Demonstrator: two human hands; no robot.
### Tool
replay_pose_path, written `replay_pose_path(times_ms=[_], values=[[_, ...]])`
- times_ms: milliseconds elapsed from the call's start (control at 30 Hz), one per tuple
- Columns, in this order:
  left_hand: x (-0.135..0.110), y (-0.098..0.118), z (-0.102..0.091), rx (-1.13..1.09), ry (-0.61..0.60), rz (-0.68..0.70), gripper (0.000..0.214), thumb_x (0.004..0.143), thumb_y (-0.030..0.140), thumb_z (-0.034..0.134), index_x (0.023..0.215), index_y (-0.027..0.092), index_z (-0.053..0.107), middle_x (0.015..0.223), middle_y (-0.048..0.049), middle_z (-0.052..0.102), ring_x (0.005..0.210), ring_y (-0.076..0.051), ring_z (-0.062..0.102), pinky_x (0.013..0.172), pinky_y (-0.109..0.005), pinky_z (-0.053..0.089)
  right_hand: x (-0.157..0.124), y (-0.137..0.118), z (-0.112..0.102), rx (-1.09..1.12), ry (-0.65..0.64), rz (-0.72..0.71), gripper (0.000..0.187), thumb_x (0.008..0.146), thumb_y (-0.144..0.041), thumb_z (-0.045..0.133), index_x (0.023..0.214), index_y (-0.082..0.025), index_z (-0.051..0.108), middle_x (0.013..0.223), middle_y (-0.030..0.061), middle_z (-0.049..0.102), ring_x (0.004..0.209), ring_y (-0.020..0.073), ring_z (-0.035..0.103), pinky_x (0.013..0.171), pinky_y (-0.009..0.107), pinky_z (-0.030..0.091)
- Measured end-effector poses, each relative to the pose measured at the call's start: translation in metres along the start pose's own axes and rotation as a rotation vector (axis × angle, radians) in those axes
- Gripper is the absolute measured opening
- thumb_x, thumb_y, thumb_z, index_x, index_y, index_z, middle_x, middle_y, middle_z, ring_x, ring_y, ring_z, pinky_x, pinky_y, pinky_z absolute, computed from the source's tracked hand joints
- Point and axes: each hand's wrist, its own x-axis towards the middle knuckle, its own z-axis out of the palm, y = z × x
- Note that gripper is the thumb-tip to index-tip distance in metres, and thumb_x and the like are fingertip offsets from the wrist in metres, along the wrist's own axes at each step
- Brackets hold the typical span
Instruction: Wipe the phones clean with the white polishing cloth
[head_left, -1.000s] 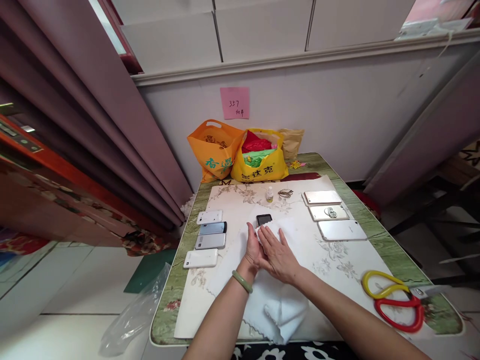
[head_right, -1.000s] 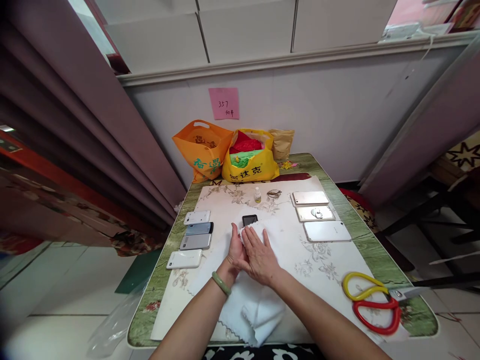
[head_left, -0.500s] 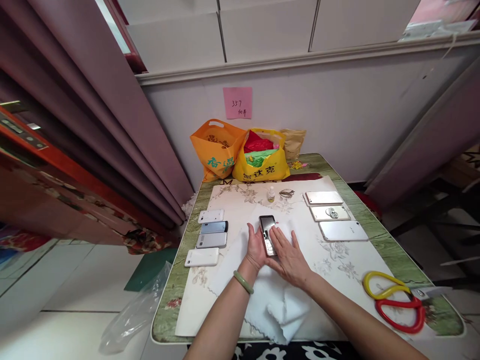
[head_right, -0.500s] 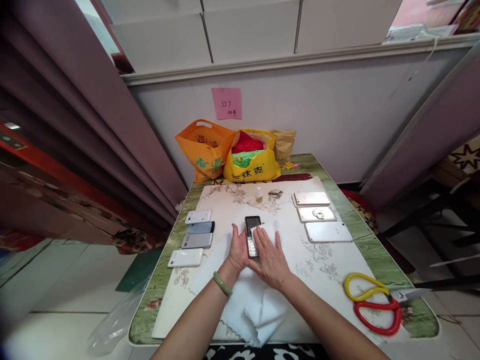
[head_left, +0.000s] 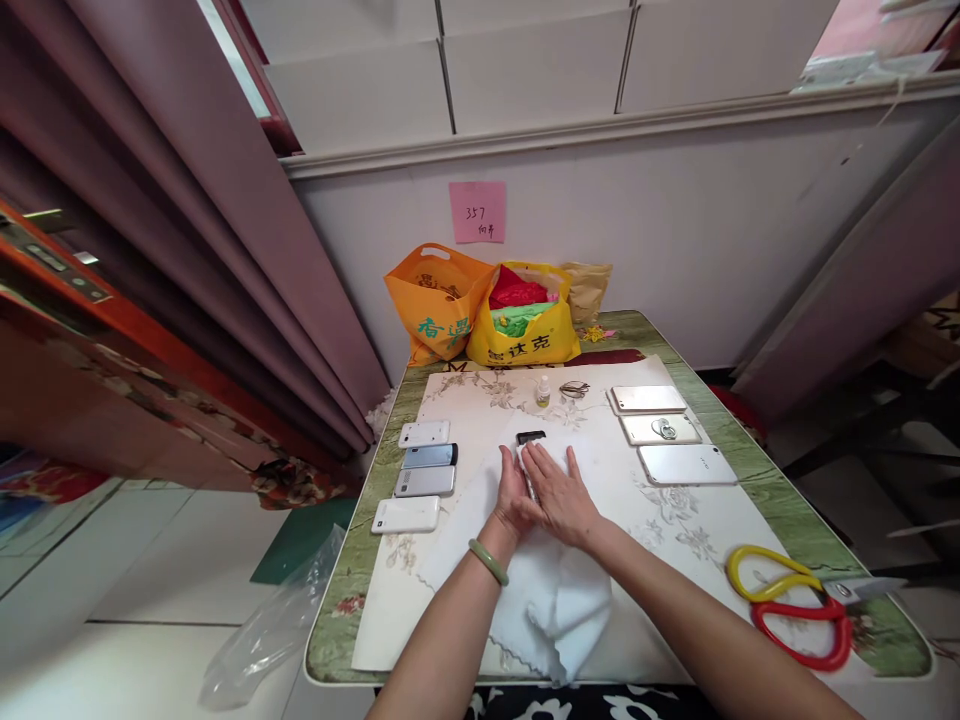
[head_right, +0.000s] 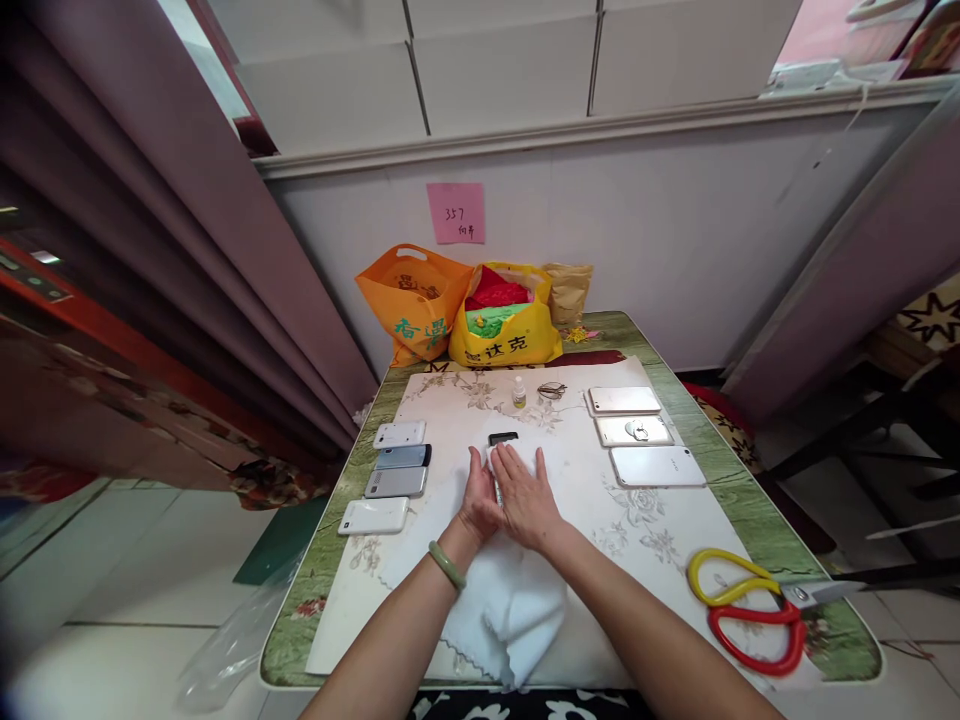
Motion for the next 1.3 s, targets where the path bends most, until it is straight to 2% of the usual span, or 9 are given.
replay_pose_path(times_ms=[100,200,467,567,767,933,1033,1167,1300], values=[[-0.002,0.001,-0.001,-0.033,-0.083,0.001,0.059,0.085,0.067,0.046,0.126,0.026,0.059,0.135,-0.0054,0.058,0.126,-0.027,0.052,0.107,-0.040,0.040,0.022,0.007,-0.003,0.003,-0.017,0.092,0.073,0.096,-0.060,0.017,0.153,-0.014,0.019,0.158,0.0109,0.017,0.147,0.0272,0.013,0.113,0.061,-0.003],[-0.004,0.002,-0.001,-0.007,-0.125,-0.018,0.062,0.085,0.067,0.045,0.129,0.026,0.057,0.132,-0.0069,0.061,0.124,-0.029,0.054,0.104,-0.041,0.042,0.019,0.012,-0.001,-0.010,0.007,0.102,0.074,0.096,-0.060,0.016,0.153,-0.014,0.017,0.158,0.0115,0.017,0.147,0.0268,0.013,0.114,0.059,-0.004],[-0.005,0.004,0.003,-0.022,-0.202,-0.005,0.078,0.081,0.075,0.039,0.123,0.013,0.060,0.125,-0.0191,0.063,0.119,-0.035,0.057,0.102,-0.049,0.041,-0.076,0.005,0.011,-0.054,0.083,-0.068,0.078,0.095,-0.058,0.029,0.155,-0.015,0.003,0.158,0.0122,0.017,0.146,0.0283,0.018,0.114,0.058,-0.010],[-0.006,0.005,0.005,-0.045,-0.171,-0.011,0.077,0.081,0.075,0.039,0.123,0.015,0.060,0.121,-0.0185,0.065,0.116,-0.035,0.059,0.100,-0.051,0.041,-0.094,-0.002,0.007,-0.041,0.078,-0.111,0.079,0.095,-0.058,0.030,0.154,-0.015,0.001,0.158,0.0122,0.018,0.145,0.0288,0.020,0.113,0.057,-0.014],[-0.006,0.004,0.001,0.047,-0.168,-0.018,0.076,0.082,0.073,0.041,0.122,0.012,0.061,0.115,-0.0179,0.069,0.110,-0.033,0.062,0.101,-0.046,0.042,-0.064,-0.006,0.001,-0.004,0.051,-0.170,0.070,0.097,-0.055,0.026,0.155,-0.020,0.004,0.158,0.0090,0.019,0.145,0.0276,0.020,0.113,0.059,-0.011],[0.001,0.000,-0.006,0.063,0.005,-0.033,0.067,0.082,0.070,0.048,0.121,0.018,0.062,0.119,-0.0114,0.067,0.112,-0.027,0.062,0.100,-0.037,0.045,-0.011,0.003,0.000,-0.044,0.048,-0.044,0.066,0.099,-0.054,0.022,0.154,-0.021,0.009,0.159,0.0083,0.018,0.146,0.0273,0.017,0.114,0.061,-0.001],[0.000,0.002,-0.005,0.031,-0.084,-0.077,0.064,0.083,0.070,0.046,0.128,0.026,0.057,0.126,-0.0079,0.064,0.116,-0.027,0.060,0.099,-0.040,0.046,0.011,0.011,-0.004,-0.034,0.028,0.039,0.067,0.098,-0.056,0.020,0.154,-0.020,0.011,0.158,0.0088,0.018,0.146,0.0278,0.017,0.112,0.063,0.002],[-0.005,0.004,-0.001,0.015,-0.138,-0.063,0.067,0.083,0.071,0.042,0.129,0.025,0.056,0.130,-0.0093,0.061,0.120,-0.030,0.056,0.102,-0.044,0.044,0.009,0.017,-0.002,-0.015,0.035,0.064,0.070,0.097,-0.059,0.020,0.154,-0.018,0.013,0.158,0.0096,0.019,0.146,0.0270,0.018,0.113,0.063,-0.001],[-0.006,0.002,0.002,0.020,-0.129,0.008,0.074,0.082,0.075,0.040,0.125,0.018,0.060,0.127,-0.0136,0.063,0.121,-0.031,0.056,0.105,-0.044,0.040,-0.025,0.016,0.007,-0.042,0.086,0.038,0.069,0.098,-0.055,0.021,0.154,-0.017,0.009,0.158,0.0107,0.019,0.145,0.0264,0.019,0.113,0.061,-0.005]])
